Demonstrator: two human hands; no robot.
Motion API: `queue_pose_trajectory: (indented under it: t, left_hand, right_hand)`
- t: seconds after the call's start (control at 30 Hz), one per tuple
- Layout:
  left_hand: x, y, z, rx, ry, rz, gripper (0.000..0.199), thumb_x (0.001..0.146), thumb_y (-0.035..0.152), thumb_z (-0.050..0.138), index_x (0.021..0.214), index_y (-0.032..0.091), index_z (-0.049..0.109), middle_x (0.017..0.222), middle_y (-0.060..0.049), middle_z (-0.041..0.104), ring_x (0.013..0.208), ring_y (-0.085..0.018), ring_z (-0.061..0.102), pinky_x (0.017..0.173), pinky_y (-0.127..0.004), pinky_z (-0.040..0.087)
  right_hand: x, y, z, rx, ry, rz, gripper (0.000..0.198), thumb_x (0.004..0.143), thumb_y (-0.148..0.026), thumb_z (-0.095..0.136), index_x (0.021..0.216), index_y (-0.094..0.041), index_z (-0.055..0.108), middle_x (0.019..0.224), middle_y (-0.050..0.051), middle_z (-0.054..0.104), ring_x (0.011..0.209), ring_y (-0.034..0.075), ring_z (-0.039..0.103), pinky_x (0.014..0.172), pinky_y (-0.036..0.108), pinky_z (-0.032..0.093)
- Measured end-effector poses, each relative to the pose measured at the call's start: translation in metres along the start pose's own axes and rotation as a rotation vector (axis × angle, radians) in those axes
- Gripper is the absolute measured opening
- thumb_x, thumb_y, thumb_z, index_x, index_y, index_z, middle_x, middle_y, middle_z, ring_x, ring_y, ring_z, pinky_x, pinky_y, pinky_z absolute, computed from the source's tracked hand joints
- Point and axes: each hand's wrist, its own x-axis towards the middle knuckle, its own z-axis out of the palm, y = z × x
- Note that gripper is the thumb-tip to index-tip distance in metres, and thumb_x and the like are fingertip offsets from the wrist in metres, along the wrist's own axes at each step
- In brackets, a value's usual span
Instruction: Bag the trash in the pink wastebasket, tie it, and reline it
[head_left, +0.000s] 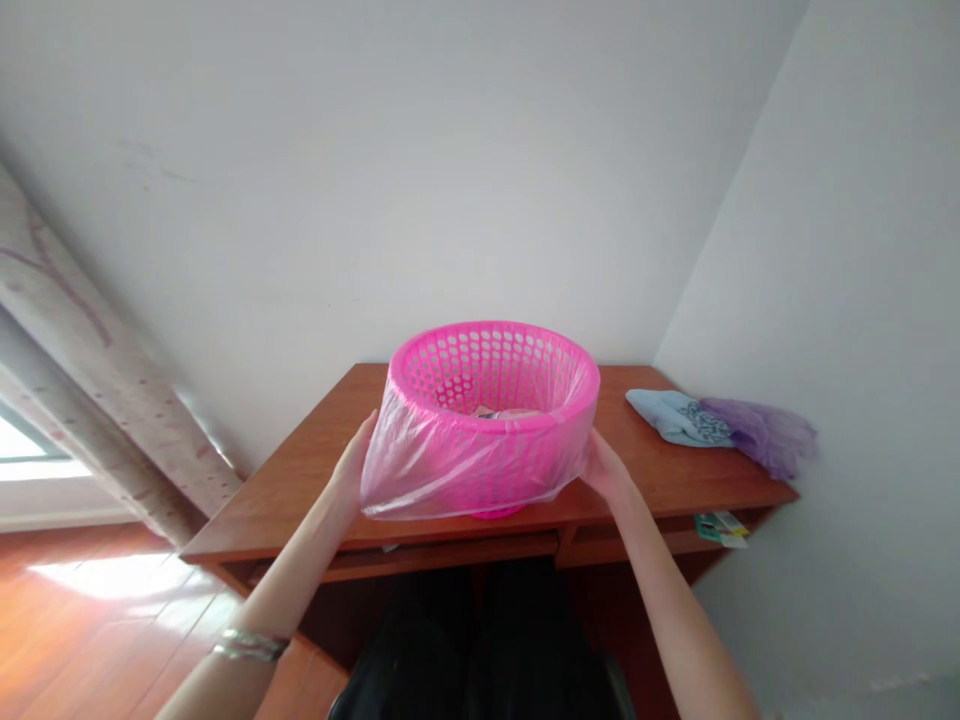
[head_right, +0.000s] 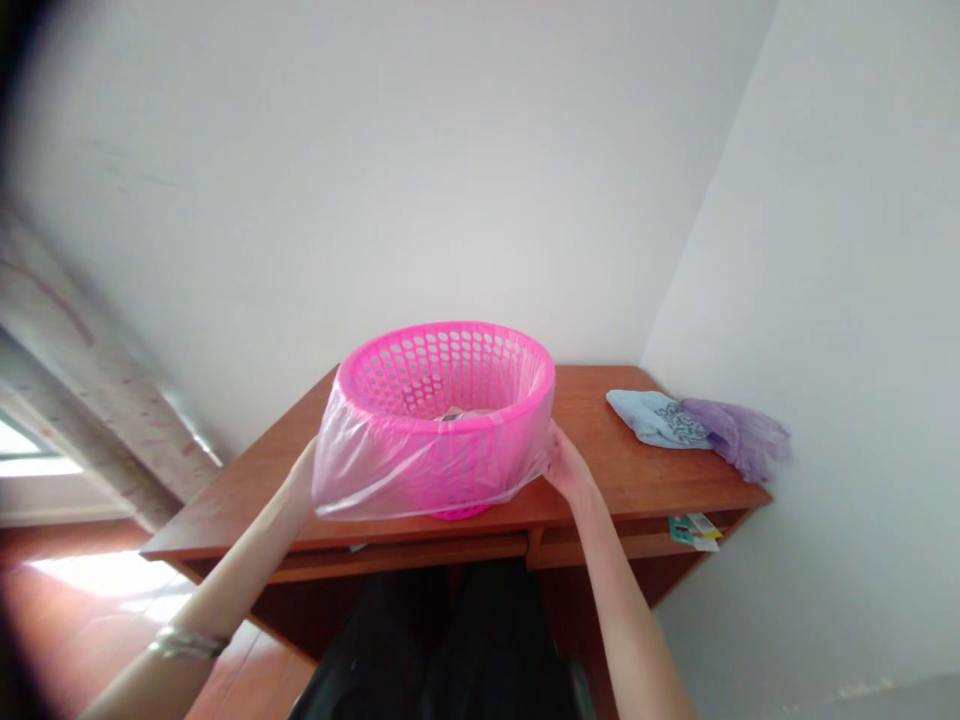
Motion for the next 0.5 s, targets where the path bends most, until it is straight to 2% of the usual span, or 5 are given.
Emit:
queue_pose_trajectory:
  t: [0.07,0.13,0.27,0.37,0.5]
  left_hand:
    - [-0.020,-0.013,0.002,-0.111,-0.046,-0.009,0.037,0.094,0.041,0.049,0.110,0.013,0.068,0.077,-0.011,0.073,0.089,-0.032,0.070,0.079,-0.044,0.059]
    - [-0.042,-0.030,0.003,-0.221,-0.104,0.028,0.040,0.095,0.043,0.045,0.115,0.016,0.066,0.091,-0.012,0.074,0.095,-0.032,0.069,0.080,-0.045,0.059]
    - [-0.073,-0.065,-0.007,-0.310,-0.061,0.000,0.032,0.096,0.014,0.037,0.099,0.018,0.068,0.082,-0.007,0.074,0.073,-0.020,0.072,0.066,-0.031,0.061]
    - [-0.077,-0.080,-0.028,-0.321,-0.015,-0.068,0.036,0.096,0.009,0.034,0.085,0.017,0.066,0.069,-0.004,0.072,0.057,-0.016,0.069,0.055,-0.026,0.059]
    - [-0.070,-0.083,-0.055,-0.377,0.058,-0.024,0.037,0.096,0.004,0.032,0.085,0.017,0.064,0.076,-0.003,0.073,0.066,-0.015,0.071,0.065,-0.028,0.060]
  right_hand:
    - [-0.028,-0.002,0.010,0.232,-0.031,0.096,0.031,0.076,-0.040,0.072,0.097,-0.018,0.066,0.082,-0.001,0.070,0.066,0.009,0.065,0.060,0.020,0.055]
    - [-0.056,0.000,0.019,0.351,-0.052,0.096,0.033,0.075,-0.026,0.076,0.105,-0.019,0.065,0.090,-0.001,0.071,0.071,0.007,0.067,0.066,0.017,0.057]
    - [-0.096,0.018,0.018,0.409,-0.008,0.058,0.052,0.069,-0.010,0.078,0.118,-0.018,0.062,0.095,0.001,0.071,0.063,0.004,0.065,0.058,0.010,0.056]
    - [-0.106,0.035,0.003,0.449,0.138,0.069,0.053,0.062,-0.007,0.082,0.111,-0.018,0.064,0.093,0.001,0.072,0.066,0.006,0.067,0.056,0.009,0.056]
    - [-0.101,0.048,-0.009,0.478,0.213,0.055,0.046,0.061,-0.002,0.081,0.101,-0.017,0.065,0.086,0.001,0.071,0.070,0.008,0.068,0.057,0.010,0.056]
